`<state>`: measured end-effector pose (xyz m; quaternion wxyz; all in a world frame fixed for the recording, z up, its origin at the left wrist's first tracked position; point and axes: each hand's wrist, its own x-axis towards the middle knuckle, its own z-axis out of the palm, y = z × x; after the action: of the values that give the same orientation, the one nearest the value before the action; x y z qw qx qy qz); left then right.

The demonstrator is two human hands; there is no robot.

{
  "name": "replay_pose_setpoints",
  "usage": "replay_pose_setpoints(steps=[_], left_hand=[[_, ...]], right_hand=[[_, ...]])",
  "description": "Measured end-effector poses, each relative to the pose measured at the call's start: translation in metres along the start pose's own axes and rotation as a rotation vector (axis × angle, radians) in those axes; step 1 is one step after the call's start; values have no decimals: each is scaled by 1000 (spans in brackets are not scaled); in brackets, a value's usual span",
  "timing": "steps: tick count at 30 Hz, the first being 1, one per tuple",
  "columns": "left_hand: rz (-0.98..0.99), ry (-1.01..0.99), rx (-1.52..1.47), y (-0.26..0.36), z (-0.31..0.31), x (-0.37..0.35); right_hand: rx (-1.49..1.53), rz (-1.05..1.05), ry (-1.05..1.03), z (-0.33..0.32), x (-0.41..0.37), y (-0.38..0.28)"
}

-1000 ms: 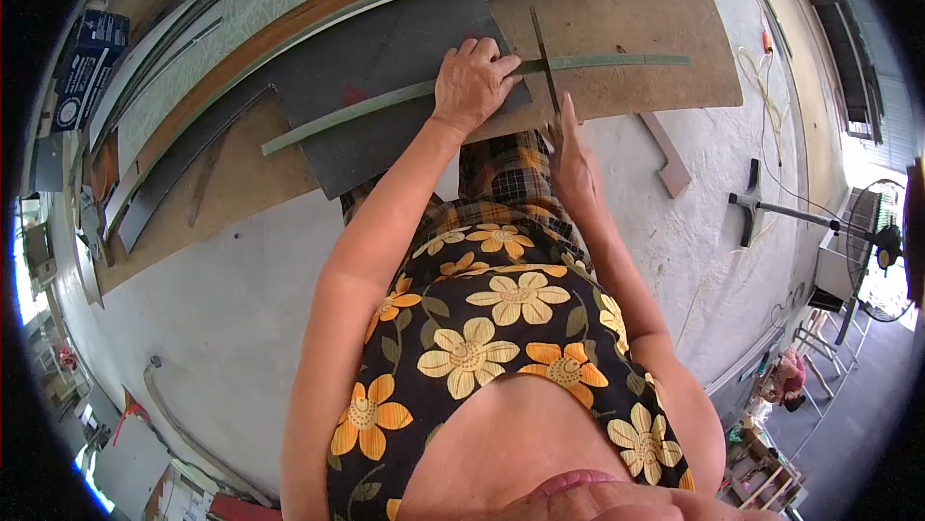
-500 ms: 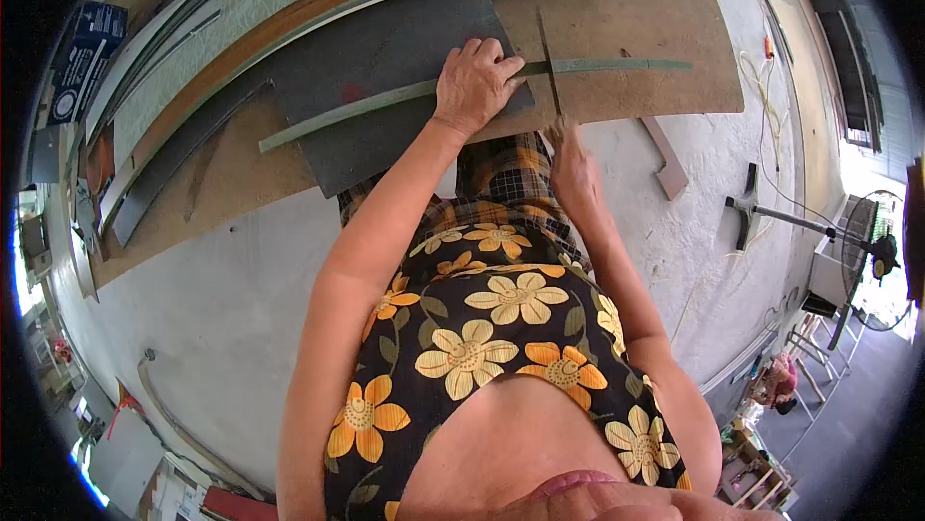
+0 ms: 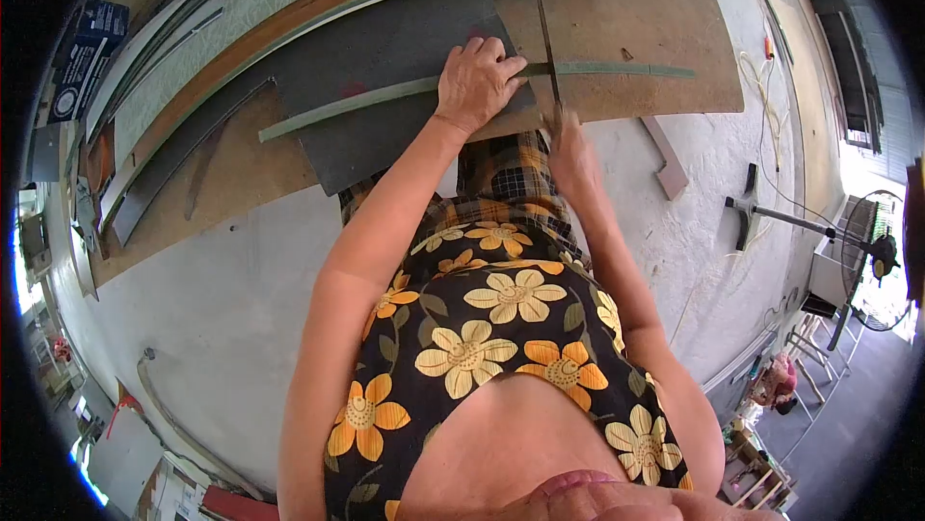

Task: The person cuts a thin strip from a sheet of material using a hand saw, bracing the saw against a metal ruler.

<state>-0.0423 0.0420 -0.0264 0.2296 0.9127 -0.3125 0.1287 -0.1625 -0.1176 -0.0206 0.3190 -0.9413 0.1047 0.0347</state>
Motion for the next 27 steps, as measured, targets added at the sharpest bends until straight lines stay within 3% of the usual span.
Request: replay_pose_setpoints(steps=[1, 4, 10, 13, 17, 20, 23, 27], left_hand=[[-7, -12, 1, 1, 0, -1], [16, 9, -7, -1, 2, -1], [-4, 38, -15, -2, 3, -1], [-22, 12, 2, 0, 1, -2], [-20, 1, 7, 1, 3, -2], [-3, 14, 3, -3, 5, -3], [0, 16, 13, -2, 5, 0], [-11, 22, 30, -3, 7, 1]], right_hand=[[-29, 98, -71, -5, -20, -4], [63, 68, -39, -1, -53, 10], [-43, 39, 31, 2, 41, -9], [21, 87, 20, 0, 34, -16], [-26, 91, -80, 2, -48, 15], [19, 259, -130, -10, -77, 6], [135, 44, -15, -13, -75, 7], [93, 38, -47, -21, -67, 6]])
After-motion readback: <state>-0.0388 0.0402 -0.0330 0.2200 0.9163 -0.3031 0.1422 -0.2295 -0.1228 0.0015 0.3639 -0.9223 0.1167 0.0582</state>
